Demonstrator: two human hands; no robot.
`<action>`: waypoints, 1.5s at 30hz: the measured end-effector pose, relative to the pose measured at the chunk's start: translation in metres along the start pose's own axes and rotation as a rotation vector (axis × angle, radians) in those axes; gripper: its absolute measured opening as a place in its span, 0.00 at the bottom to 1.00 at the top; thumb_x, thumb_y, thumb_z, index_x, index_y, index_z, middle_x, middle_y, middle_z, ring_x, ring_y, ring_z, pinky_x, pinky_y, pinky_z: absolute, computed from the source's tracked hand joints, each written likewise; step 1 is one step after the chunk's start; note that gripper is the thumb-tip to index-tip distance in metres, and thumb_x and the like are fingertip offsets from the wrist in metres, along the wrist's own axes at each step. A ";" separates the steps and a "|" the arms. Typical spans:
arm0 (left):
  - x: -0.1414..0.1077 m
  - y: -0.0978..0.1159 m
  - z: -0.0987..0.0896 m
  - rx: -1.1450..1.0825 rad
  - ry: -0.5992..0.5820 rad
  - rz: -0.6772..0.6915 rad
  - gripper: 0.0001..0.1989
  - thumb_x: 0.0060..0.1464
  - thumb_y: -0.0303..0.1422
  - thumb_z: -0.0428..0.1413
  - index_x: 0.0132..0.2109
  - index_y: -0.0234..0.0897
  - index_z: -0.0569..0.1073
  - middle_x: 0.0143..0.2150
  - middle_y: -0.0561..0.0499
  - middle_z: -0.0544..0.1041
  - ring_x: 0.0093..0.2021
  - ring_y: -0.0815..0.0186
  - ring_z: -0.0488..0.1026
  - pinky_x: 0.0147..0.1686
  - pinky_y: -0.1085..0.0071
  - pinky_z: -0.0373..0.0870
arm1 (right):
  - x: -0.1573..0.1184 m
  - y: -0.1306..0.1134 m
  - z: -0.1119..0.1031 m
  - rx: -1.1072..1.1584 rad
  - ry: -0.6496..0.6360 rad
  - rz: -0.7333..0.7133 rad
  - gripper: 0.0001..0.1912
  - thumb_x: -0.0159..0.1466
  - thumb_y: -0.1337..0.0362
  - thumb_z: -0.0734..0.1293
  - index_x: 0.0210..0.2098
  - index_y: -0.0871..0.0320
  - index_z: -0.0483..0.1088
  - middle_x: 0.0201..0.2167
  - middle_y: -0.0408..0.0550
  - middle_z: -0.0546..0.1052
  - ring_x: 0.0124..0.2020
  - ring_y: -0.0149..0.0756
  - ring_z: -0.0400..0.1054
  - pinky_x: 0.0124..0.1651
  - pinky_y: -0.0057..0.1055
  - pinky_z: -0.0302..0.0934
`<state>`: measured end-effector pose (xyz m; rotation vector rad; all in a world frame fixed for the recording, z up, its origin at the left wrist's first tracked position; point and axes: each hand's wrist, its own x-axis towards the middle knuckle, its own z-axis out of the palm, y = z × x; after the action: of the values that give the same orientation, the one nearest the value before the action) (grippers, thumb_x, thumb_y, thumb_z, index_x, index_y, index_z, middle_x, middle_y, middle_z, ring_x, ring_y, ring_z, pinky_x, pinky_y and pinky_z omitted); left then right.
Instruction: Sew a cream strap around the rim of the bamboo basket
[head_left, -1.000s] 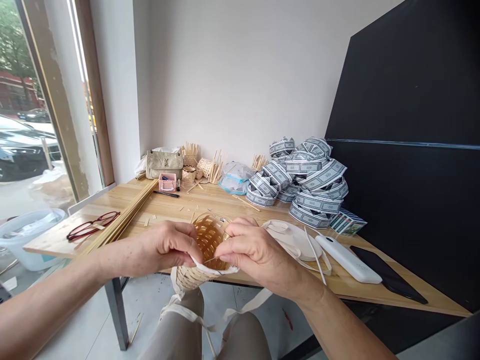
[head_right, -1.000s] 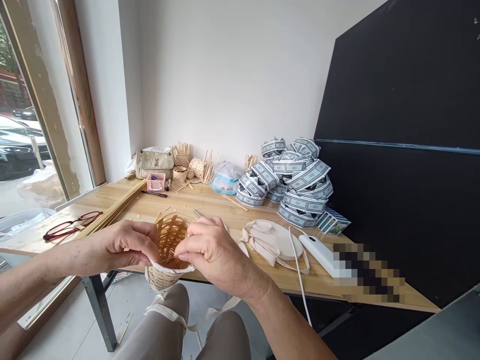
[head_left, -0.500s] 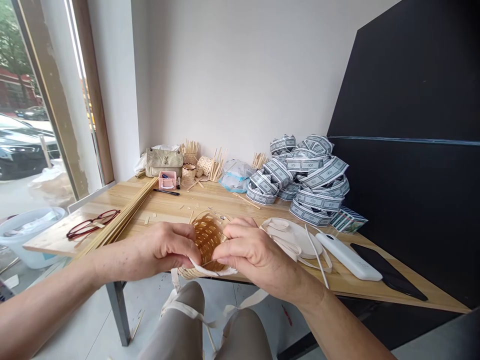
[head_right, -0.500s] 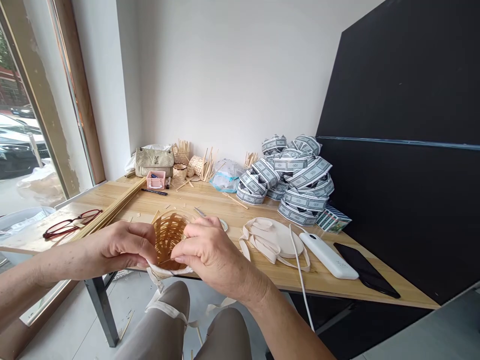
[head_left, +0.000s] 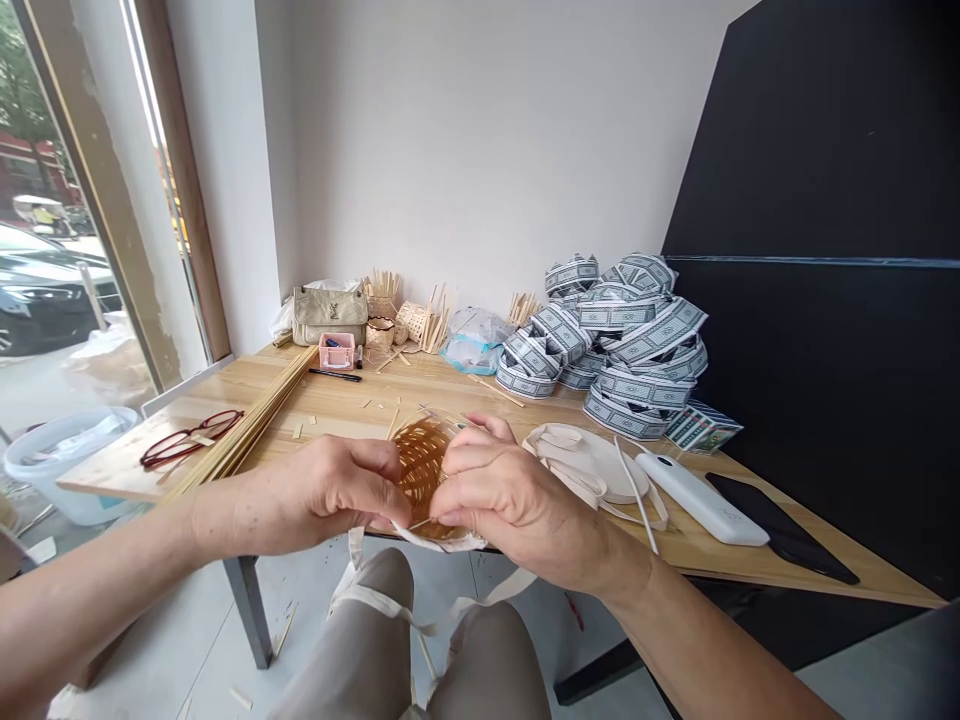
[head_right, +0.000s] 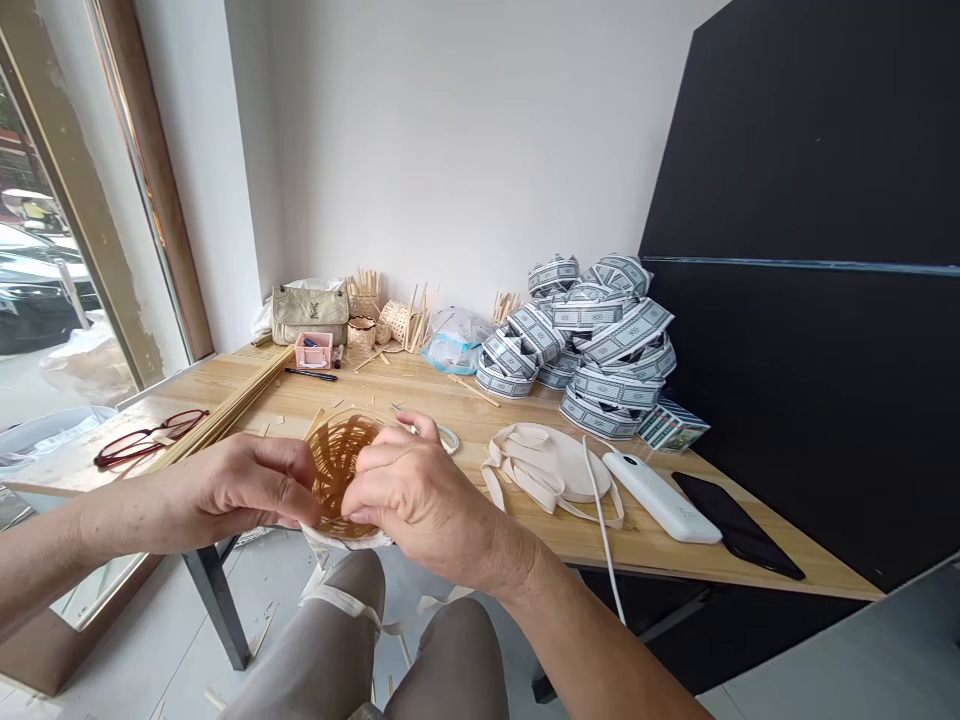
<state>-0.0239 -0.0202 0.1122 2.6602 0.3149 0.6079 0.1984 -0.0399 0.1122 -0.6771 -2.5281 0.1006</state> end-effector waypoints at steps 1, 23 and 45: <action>0.000 0.000 0.000 0.000 -0.001 -0.004 0.12 0.60 0.25 0.48 0.39 0.34 0.77 0.36 0.45 0.73 0.37 0.68 0.72 0.37 0.76 0.66 | 0.000 -0.001 0.001 -0.021 -0.003 0.005 0.11 0.60 0.76 0.66 0.24 0.57 0.71 0.21 0.37 0.68 0.31 0.29 0.62 0.56 0.42 0.41; 0.007 -0.009 0.001 -0.065 -0.029 -0.028 0.12 0.60 0.32 0.51 0.39 0.34 0.79 0.32 0.45 0.73 0.33 0.68 0.71 0.32 0.76 0.66 | 0.001 -0.012 0.014 -0.220 0.093 -0.110 0.14 0.64 0.73 0.61 0.23 0.58 0.69 0.21 0.40 0.66 0.30 0.31 0.58 0.50 0.34 0.51; 0.010 -0.005 -0.004 0.039 -0.011 -0.089 0.11 0.60 0.29 0.51 0.40 0.35 0.78 0.34 0.47 0.74 0.34 0.69 0.72 0.34 0.78 0.65 | 0.006 0.005 -0.001 -0.160 0.092 -0.116 0.09 0.62 0.74 0.64 0.26 0.60 0.71 0.23 0.43 0.71 0.31 0.31 0.61 0.38 0.28 0.56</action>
<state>-0.0177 -0.0110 0.1172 2.6688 0.4441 0.5640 0.1968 -0.0326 0.1149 -0.5805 -2.4980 -0.1710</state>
